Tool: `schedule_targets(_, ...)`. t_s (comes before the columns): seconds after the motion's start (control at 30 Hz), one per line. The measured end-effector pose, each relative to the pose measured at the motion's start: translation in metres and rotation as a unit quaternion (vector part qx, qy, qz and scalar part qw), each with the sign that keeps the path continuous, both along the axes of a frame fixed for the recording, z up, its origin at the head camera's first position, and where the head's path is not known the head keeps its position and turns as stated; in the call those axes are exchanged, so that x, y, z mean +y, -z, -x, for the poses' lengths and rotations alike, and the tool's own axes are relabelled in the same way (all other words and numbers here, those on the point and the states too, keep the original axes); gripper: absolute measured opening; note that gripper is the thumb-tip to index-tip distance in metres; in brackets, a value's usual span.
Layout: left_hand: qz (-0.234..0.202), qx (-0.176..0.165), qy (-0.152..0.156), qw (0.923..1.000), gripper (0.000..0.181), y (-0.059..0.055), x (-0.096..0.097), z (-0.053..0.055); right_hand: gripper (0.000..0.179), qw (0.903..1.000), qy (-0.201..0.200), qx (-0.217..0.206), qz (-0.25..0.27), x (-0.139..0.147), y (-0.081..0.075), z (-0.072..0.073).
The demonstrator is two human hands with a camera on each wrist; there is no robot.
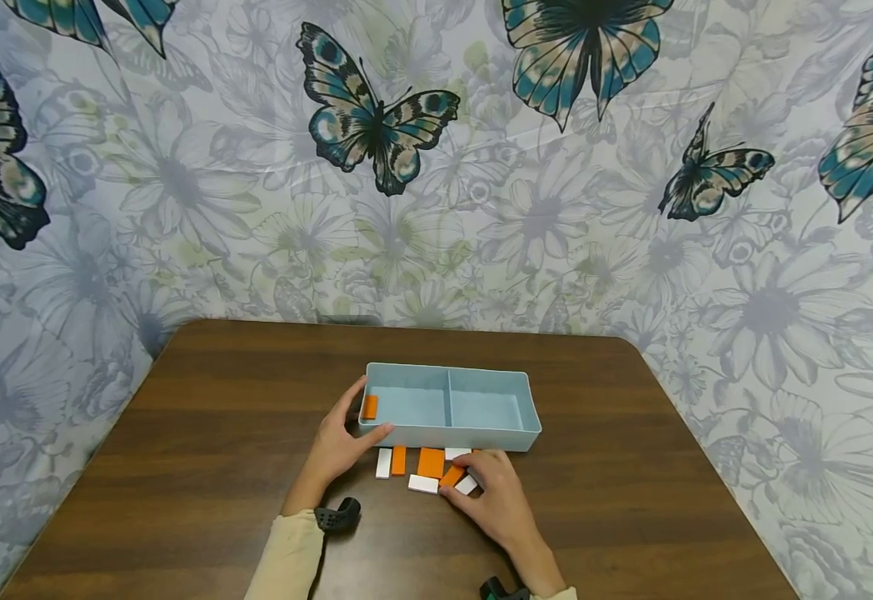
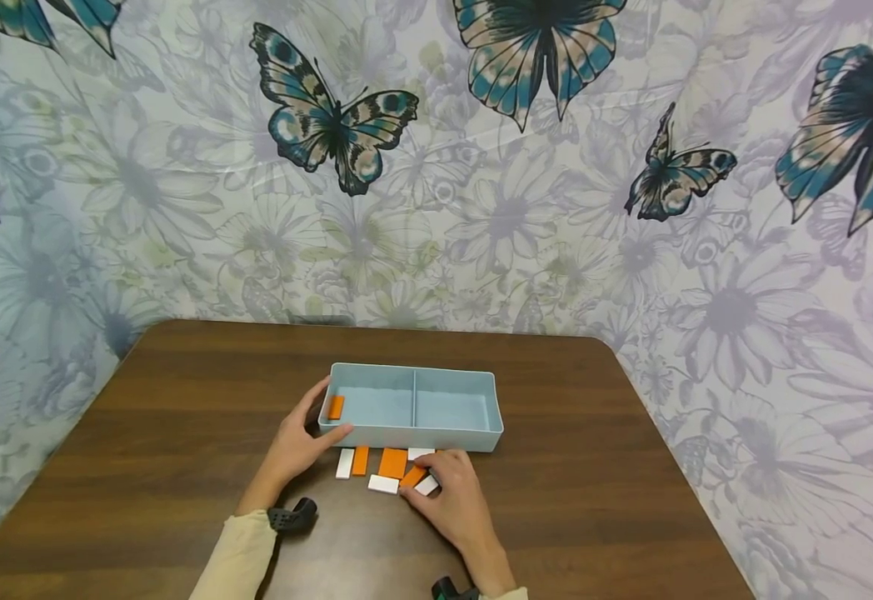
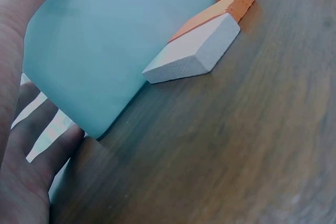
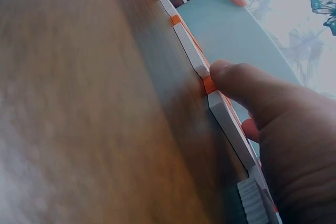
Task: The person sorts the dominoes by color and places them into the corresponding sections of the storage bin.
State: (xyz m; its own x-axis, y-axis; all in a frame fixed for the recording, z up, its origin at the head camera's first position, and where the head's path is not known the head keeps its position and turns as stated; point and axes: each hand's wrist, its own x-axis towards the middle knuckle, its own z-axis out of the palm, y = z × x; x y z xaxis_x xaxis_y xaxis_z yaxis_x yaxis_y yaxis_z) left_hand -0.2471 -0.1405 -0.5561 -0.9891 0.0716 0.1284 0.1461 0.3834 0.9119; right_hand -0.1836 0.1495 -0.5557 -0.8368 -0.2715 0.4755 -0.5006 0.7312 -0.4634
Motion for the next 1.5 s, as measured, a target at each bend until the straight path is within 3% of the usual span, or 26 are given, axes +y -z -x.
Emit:
schedule_targets(0.5, 0.001, -0.01, -0.003, 0.9999, 0.093, 0.0004, -0.0006, -0.0001, 0.043, 0.9999, 0.003, -0.006, -0.014, -0.001, -0.0002, -0.0027)
schedule_targets(0.9, 0.002, 0.0, -0.002, 1.0, 0.093, 0.0002, -0.0008, 0.0002, 0.04, 0.9996, 0.009, -0.022, -0.015, -0.0024, -0.0034, -0.0055)
schedule_targets(1.5, -0.001, -0.009, -0.003, 1.0, 0.094, 0.0001, -0.0009, -0.0017, 0.038, 0.9995, 0.009, -0.027, 0.009, -0.0038, -0.0047, -0.0073)
